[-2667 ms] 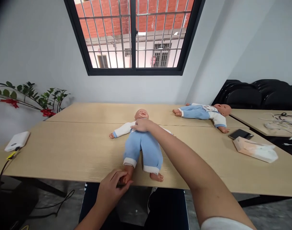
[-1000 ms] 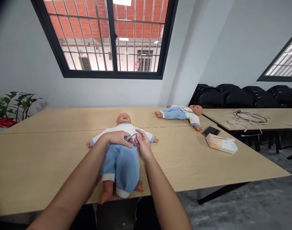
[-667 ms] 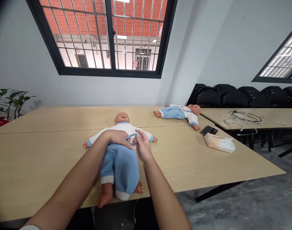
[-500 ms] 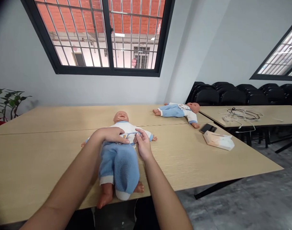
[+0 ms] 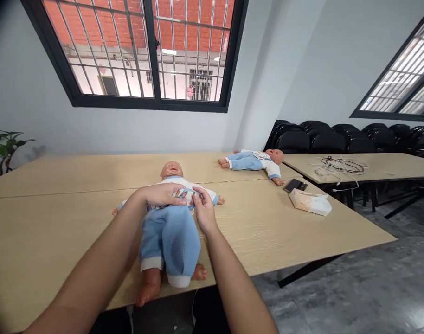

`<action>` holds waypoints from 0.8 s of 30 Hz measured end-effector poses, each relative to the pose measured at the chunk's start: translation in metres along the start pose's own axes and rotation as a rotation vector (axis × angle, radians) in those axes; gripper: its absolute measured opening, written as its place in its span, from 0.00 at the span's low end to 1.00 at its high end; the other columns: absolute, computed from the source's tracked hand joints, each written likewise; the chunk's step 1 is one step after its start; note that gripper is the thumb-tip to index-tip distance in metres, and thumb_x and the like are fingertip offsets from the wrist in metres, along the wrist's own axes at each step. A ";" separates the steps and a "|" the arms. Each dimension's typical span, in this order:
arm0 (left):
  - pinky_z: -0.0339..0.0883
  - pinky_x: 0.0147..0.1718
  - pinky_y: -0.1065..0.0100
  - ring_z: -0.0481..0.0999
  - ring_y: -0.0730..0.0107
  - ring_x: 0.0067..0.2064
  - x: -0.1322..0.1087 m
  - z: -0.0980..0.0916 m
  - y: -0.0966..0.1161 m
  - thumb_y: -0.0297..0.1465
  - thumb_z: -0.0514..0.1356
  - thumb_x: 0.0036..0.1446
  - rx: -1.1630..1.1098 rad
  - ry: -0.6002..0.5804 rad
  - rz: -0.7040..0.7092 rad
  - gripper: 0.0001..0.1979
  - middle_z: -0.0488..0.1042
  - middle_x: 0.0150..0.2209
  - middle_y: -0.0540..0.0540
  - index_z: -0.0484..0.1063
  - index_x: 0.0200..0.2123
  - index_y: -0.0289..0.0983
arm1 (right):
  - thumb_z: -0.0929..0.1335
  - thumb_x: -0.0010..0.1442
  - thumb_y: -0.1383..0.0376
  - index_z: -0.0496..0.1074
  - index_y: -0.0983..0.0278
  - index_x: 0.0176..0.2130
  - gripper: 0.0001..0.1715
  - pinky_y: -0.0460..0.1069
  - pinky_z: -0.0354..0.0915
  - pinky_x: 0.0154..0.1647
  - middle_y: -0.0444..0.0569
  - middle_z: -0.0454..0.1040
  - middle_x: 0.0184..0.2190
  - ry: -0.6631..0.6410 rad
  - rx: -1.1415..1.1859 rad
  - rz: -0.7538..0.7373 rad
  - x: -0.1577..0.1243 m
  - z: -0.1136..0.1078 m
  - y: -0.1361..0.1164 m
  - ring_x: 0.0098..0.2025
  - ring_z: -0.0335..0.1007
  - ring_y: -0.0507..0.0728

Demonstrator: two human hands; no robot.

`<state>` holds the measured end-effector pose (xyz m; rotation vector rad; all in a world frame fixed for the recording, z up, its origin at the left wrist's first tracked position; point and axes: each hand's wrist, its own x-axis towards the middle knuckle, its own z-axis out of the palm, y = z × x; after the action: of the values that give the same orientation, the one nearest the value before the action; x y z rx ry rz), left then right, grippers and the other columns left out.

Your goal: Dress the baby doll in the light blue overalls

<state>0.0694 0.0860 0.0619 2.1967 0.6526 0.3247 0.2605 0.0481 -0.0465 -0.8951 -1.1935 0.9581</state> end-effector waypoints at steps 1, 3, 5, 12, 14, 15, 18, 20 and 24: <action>0.64 0.40 0.68 0.72 0.66 0.40 0.000 0.000 0.000 0.49 0.65 0.55 0.004 0.047 0.000 0.23 0.76 0.39 0.48 0.75 0.45 0.38 | 0.70 0.61 0.47 0.70 0.56 0.54 0.26 0.54 0.66 0.50 0.49 0.70 0.42 0.062 -0.050 -0.036 -0.001 0.000 0.000 0.47 0.67 0.60; 0.64 0.40 0.68 0.72 0.65 0.39 -0.002 -0.001 0.001 0.50 0.65 0.55 0.038 0.118 -0.035 0.24 0.76 0.37 0.48 0.75 0.44 0.37 | 0.69 0.62 0.47 0.69 0.55 0.52 0.24 0.56 0.63 0.57 0.51 0.67 0.51 0.264 -0.159 -0.159 -0.005 -0.003 0.000 0.54 0.63 0.61; 0.64 0.39 0.69 0.71 0.66 0.38 -0.003 -0.002 0.001 0.51 0.65 0.55 0.073 0.146 -0.061 0.23 0.75 0.36 0.48 0.75 0.43 0.37 | 0.67 0.64 0.45 0.71 0.56 0.46 0.20 0.56 0.63 0.55 0.52 0.68 0.47 0.341 -0.194 -0.249 -0.009 -0.006 -0.001 0.51 0.64 0.61; 0.65 0.42 0.68 0.72 0.67 0.39 -0.001 -0.002 -0.007 0.53 0.56 0.63 0.047 0.246 -0.055 0.23 0.74 0.38 0.49 0.73 0.42 0.38 | 0.68 0.64 0.42 0.77 0.57 0.54 0.29 0.55 0.65 0.53 0.51 0.77 0.50 -0.322 -0.064 0.022 -0.015 0.000 -0.010 0.51 0.71 0.62; 0.65 0.44 0.67 0.72 0.66 0.42 0.002 -0.003 -0.009 0.52 0.54 0.65 0.014 0.318 -0.043 0.23 0.75 0.40 0.48 0.72 0.43 0.38 | 0.71 0.63 0.48 0.72 0.56 0.61 0.30 0.54 0.64 0.58 0.49 0.75 0.56 -0.371 -0.028 0.059 -0.014 0.003 -0.008 0.56 0.69 0.61; 0.65 0.44 0.67 0.73 0.66 0.43 0.003 -0.003 -0.009 0.52 0.53 0.66 -0.001 0.346 -0.032 0.23 0.75 0.41 0.47 0.72 0.43 0.38 | 0.72 0.62 0.51 0.69 0.55 0.63 0.33 0.54 0.64 0.57 0.49 0.74 0.56 -0.385 -0.010 0.069 -0.013 0.004 -0.007 0.55 0.70 0.60; 0.65 0.41 0.68 0.73 0.67 0.39 0.004 -0.003 -0.010 0.53 0.52 0.66 -0.046 0.393 -0.027 0.25 0.74 0.39 0.48 0.72 0.43 0.37 | 0.72 0.61 0.57 0.73 0.57 0.56 0.24 0.51 0.66 0.49 0.46 0.76 0.45 -0.402 -0.093 0.030 -0.012 0.004 -0.006 0.44 0.70 0.57; 0.64 0.36 0.69 0.71 0.69 0.35 0.003 -0.003 -0.011 0.55 0.53 0.65 -0.072 0.394 -0.058 0.26 0.73 0.35 0.49 0.71 0.43 0.37 | 0.72 0.61 0.60 0.74 0.60 0.43 0.10 0.49 0.64 0.43 0.43 0.72 0.36 -0.393 -0.194 -0.027 -0.012 0.003 -0.008 0.37 0.66 0.54; 0.63 0.34 0.69 0.70 0.69 0.34 0.001 -0.001 -0.016 0.56 0.56 0.62 -0.084 0.286 -0.123 0.27 0.74 0.34 0.49 0.72 0.43 0.37 | 0.70 0.59 0.64 0.70 0.61 0.35 0.03 0.49 0.63 0.47 0.45 0.71 0.39 -0.385 -0.166 -0.130 -0.013 0.003 -0.017 0.43 0.67 0.56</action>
<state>0.0647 0.0960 0.0503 2.0372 0.9092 0.5979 0.2580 0.0305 -0.0349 -0.7710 -1.6585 0.9615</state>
